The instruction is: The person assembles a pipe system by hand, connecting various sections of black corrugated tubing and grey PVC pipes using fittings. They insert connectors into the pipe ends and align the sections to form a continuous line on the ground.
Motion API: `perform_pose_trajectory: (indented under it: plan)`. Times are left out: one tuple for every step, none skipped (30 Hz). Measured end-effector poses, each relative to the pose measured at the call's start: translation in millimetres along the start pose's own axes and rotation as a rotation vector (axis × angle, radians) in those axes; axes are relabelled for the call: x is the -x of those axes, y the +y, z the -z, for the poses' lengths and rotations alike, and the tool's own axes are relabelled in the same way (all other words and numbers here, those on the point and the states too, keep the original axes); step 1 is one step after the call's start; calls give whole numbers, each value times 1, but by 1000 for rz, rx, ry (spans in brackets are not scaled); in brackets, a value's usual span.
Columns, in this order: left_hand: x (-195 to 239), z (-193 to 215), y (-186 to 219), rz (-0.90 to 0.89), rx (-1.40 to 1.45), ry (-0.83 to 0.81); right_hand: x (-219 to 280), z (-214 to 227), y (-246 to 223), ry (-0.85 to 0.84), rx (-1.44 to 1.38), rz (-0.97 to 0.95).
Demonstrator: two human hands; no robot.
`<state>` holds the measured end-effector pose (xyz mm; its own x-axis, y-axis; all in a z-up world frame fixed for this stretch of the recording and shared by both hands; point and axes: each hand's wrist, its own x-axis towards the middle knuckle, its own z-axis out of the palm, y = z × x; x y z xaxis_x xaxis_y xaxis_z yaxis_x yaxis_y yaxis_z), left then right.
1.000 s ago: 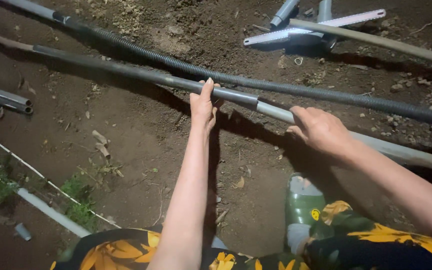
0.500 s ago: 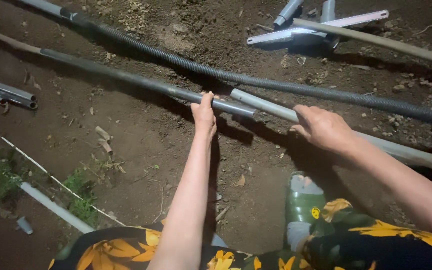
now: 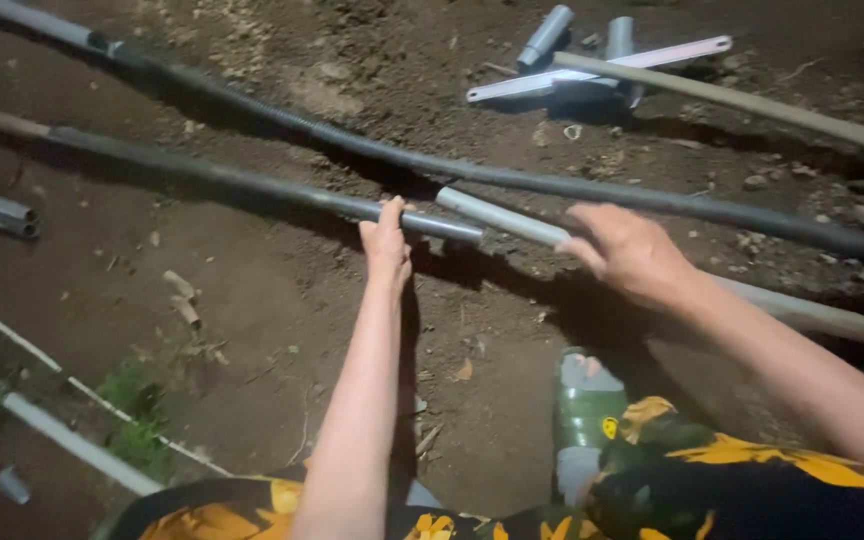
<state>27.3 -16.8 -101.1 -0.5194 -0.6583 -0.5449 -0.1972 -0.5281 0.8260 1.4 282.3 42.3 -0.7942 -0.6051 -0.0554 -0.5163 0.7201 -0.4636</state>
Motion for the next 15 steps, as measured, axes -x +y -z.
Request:
perform_pose_trajectory:
  plan:
    - [-9,2,-7,5,1,-7,-5,6,13,0,5,-7]
    - [-17,4,-13,16,-8,-11,-9,12,26,111,-2,12]
    - [-27,8,-18,24,-18,-12,-15,16,38,223,-13,34]
    - [-7,1,-1,26,-19,-15,-23,32,43,223,-11,30]
    - [11,-6,16,37,-21,-14,-32,48,48,229,-8,-3]
    - [30,-14,34,49,-23,-12,-41,65,53,235,-4,-35]
    - [27,-12,30,47,-19,-11,-46,59,83,235,-3,-31]
    - [23,-10,26,37,-39,-27,-51,54,112,283,107,11]
    - [21,-7,22,23,-53,-35,-60,48,140,328,214,66]
    - [26,-12,27,19,-44,-24,-65,46,156,325,213,80]
    - [33,-12,32,62,-178,19,-77,43,170,260,256,9]
    - [39,-11,39,110,-310,62,-91,39,181,196,301,-62]
    - [43,-12,41,86,-281,121,-102,42,178,194,280,5]
    - [45,-13,44,78,-395,111,-114,46,174,176,66,-226]
    - [50,-11,47,82,-514,112,-125,46,169,119,-159,-453]
